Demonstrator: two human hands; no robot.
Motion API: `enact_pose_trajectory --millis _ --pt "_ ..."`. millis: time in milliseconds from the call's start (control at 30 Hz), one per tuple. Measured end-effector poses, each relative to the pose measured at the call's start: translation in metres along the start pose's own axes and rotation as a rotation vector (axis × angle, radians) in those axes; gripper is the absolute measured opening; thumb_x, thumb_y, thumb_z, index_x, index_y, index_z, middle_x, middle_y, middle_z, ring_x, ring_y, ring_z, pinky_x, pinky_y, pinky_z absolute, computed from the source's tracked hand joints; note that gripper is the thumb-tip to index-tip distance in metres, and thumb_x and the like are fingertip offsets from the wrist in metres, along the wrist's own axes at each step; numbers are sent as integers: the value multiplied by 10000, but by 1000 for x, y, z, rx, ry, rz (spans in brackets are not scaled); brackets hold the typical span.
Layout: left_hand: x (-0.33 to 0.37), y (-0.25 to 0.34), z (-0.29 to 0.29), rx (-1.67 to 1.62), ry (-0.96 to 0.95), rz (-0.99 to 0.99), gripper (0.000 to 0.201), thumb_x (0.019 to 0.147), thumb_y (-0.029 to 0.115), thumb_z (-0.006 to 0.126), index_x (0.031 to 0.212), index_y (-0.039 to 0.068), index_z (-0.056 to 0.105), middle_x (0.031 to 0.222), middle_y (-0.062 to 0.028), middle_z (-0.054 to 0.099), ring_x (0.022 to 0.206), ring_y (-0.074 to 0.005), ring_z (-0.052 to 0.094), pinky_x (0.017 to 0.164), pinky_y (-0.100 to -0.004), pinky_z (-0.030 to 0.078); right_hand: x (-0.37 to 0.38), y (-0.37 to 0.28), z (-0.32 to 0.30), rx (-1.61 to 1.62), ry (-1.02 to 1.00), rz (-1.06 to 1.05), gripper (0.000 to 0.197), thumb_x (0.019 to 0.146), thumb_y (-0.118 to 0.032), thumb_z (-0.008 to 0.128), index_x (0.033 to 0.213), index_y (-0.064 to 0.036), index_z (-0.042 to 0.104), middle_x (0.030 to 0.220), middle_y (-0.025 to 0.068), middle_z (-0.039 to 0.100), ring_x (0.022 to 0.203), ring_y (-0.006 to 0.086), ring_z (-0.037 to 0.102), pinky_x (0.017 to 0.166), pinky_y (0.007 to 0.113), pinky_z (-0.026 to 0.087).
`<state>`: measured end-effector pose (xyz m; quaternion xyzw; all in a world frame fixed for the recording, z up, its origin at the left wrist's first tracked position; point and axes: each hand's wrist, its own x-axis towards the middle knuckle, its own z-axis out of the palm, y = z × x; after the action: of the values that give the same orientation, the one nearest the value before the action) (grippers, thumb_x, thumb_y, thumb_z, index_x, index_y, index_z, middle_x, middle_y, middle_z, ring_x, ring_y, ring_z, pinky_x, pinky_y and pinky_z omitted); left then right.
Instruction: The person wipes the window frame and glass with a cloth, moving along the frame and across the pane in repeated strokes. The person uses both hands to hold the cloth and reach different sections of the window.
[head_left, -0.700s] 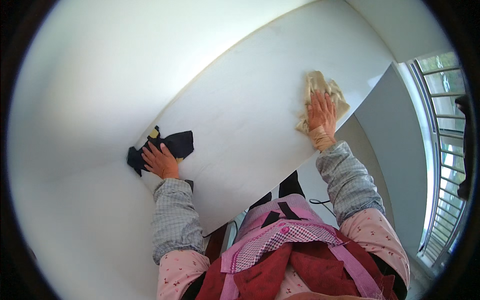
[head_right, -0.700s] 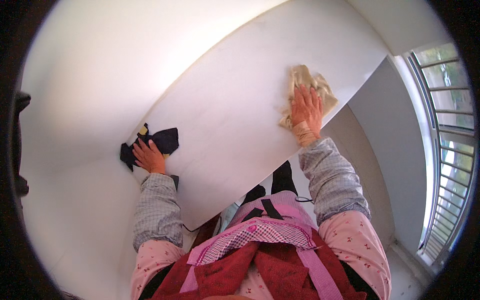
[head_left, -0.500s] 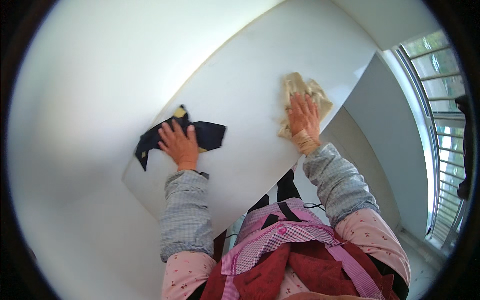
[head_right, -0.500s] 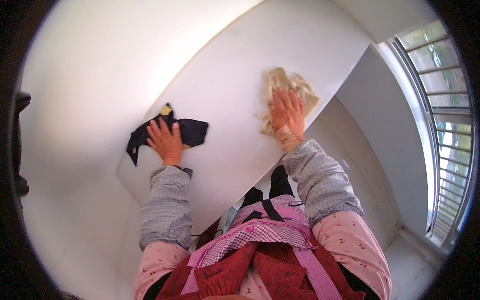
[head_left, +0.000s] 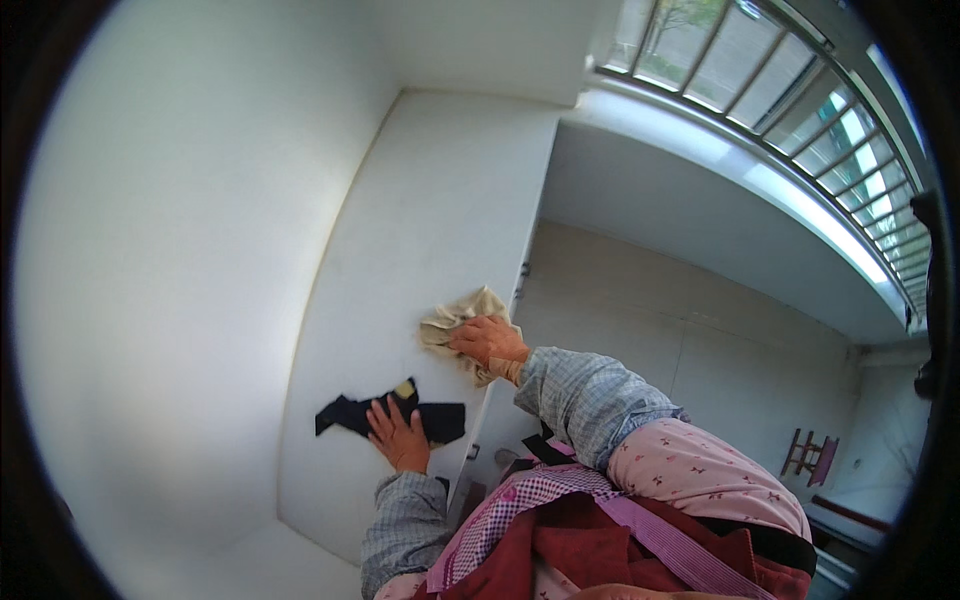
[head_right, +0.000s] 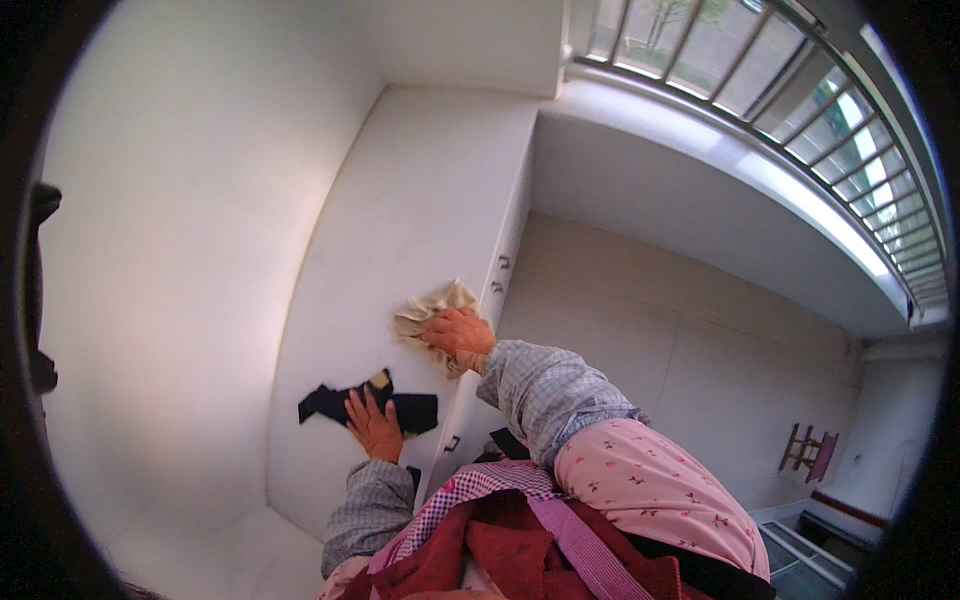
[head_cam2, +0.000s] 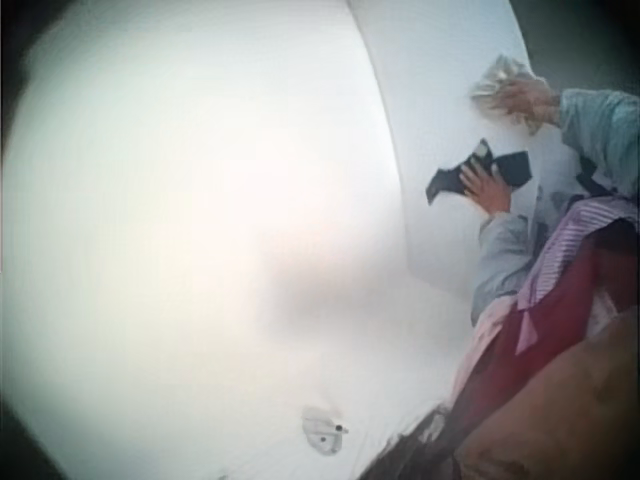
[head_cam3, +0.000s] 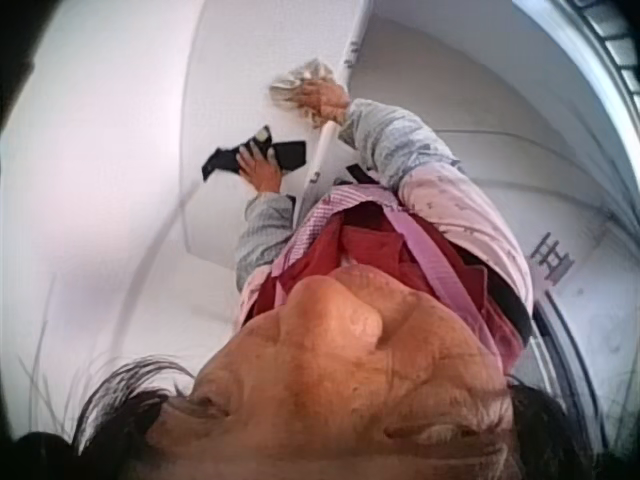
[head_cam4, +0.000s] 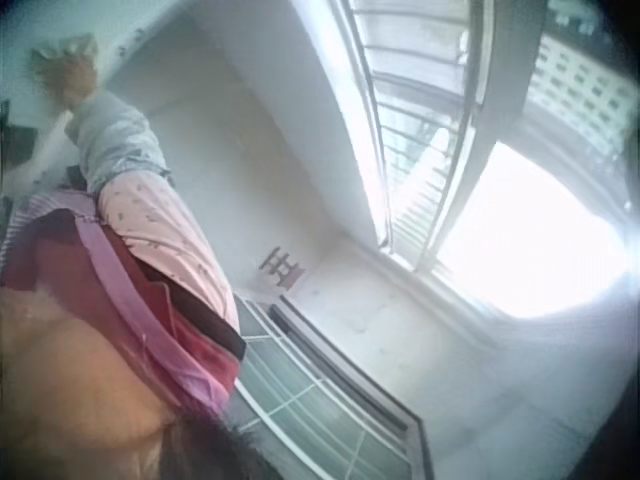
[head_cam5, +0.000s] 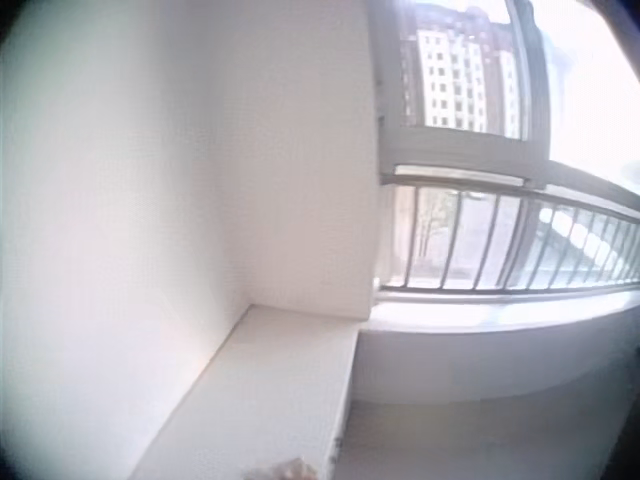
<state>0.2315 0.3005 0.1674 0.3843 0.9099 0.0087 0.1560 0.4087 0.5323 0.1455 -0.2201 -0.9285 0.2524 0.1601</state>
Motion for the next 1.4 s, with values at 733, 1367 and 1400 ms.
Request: enact_pose_trajectory --millis 733,1367,1400 --pt "62 49 -24 151 -201 -712 744 993 569 356 1575 166 127 1608 -211 139 1464 -415 189 1153 -586 221 -575 70 -89 649 627 2081 295 875 -228 668 1112 -52 669 985 107 689 885 244 651 804 386 534" --pt "229 357 57 100 247 76 319 951 286 562 1059 -6 633 986 -237 648 917 -427 627 792 -542 483 -392 273 -391 471 699 1464 263 931 -232 635 1138 -75 675 977 103 712 907 177 665 821 330 514" --pt "237 374 62 6 249 158 325 947 282 556 1032 -23 631 985 -259 655 900 -434 637 799 -538 492 -396 279 -397 451 714 1433 263 933 -232 633 1140 -75 675 977 101 714 907 174 666 822 328 515"
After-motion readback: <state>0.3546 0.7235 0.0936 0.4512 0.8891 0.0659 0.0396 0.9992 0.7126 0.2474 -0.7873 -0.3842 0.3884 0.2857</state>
